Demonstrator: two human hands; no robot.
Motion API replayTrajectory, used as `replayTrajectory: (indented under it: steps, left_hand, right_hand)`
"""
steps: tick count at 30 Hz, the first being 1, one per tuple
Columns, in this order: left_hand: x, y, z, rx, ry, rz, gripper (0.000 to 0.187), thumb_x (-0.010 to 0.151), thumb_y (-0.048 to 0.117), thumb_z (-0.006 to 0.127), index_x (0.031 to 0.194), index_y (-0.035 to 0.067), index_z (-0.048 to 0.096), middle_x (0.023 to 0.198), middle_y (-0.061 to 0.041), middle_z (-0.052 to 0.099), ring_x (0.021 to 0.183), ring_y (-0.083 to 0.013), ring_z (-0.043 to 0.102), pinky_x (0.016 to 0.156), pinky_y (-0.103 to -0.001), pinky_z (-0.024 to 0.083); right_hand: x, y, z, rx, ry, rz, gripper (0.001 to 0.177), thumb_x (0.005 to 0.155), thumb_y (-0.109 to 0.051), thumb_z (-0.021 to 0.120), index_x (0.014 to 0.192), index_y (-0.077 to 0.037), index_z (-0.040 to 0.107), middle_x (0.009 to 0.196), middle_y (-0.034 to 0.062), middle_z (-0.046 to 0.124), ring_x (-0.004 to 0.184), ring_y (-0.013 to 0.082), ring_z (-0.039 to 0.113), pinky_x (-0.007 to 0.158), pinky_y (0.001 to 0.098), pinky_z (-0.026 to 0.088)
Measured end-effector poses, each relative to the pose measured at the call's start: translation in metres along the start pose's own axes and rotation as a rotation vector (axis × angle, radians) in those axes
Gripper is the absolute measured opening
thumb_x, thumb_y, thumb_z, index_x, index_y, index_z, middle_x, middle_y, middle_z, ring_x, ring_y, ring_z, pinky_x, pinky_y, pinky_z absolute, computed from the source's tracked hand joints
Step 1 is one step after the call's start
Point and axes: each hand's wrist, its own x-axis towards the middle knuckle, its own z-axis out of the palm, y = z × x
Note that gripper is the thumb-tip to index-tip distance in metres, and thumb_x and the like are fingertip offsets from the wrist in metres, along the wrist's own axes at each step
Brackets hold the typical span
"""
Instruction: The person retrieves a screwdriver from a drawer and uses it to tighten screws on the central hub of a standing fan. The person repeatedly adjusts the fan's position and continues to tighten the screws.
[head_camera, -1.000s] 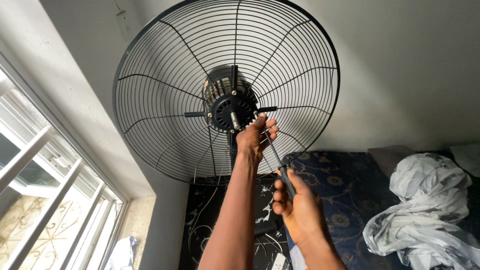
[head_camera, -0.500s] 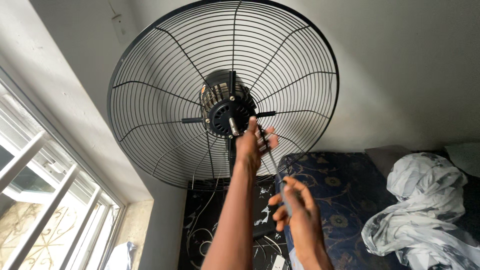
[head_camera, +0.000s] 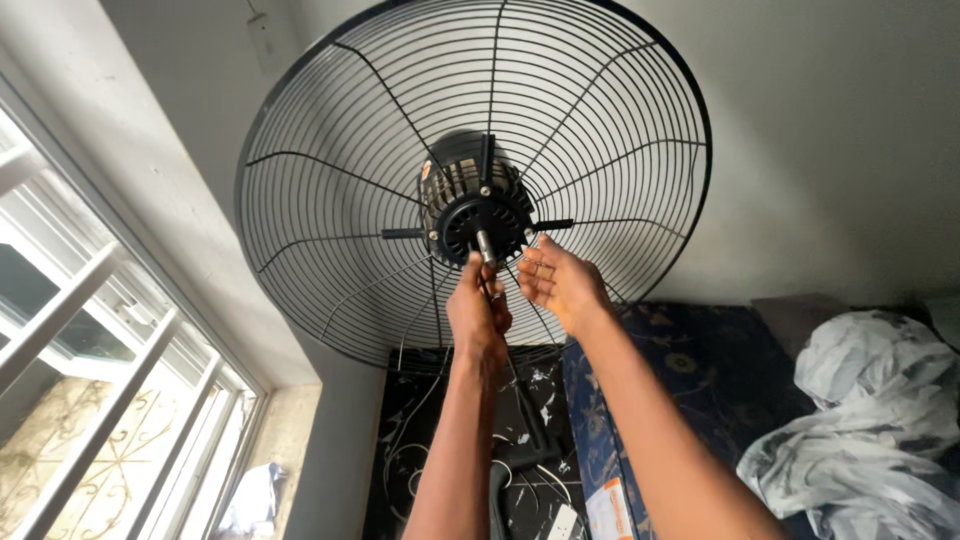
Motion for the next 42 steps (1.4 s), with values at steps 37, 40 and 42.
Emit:
replayTrajectory:
  steps: [37, 40, 42]
  left_hand:
    - [0.036, 0.003, 0.0, 0.24, -0.136, 0.122, 0.034, 0.101, 0.038, 0.061, 0.08, 0.011, 0.057, 0.058, 0.004, 0.045, 0.037, -0.0062, 0.029, 0.034, -0.027, 0.02]
    - [0.035, 0.005, 0.0, 0.261, -0.138, 0.116, 0.034, 0.1, 0.038, 0.061, 0.079, 0.012, 0.057, 0.057, 0.004, 0.045, 0.037, -0.0063, 0.028, 0.034, -0.027, 0.02]
    - [0.033, 0.006, 0.0, 0.268, -0.143, 0.113, 0.034, 0.099, 0.039, 0.061, 0.079, 0.012, 0.056, 0.058, 0.004, 0.045, 0.037, -0.0063, 0.028, 0.034, -0.027, 0.02]
  right_hand:
    - [-0.019, 0.027, 0.04, -0.152, 0.377, -0.725, 0.02, 0.088, -0.005, 0.08, 0.1, 0.004, 0.068, 0.087, 0.0111, 0.074, 0.073, 0.0141, 0.069, 0.068, 0.0249, 0.057]
    - [-0.014, 0.027, 0.036, -0.097, 0.291, -0.819, 0.023, 0.085, -0.002, 0.08, 0.101, 0.005, 0.065, 0.087, 0.0116, 0.073, 0.072, 0.0135, 0.069, 0.067, 0.0248, 0.058]
    - [-0.01, 0.024, 0.033, -0.054, 0.245, -0.792, 0.03, 0.082, -0.001, 0.08, 0.107, 0.004, 0.063, 0.087, 0.0116, 0.073, 0.068, 0.0142, 0.067, 0.063, 0.0255, 0.057]
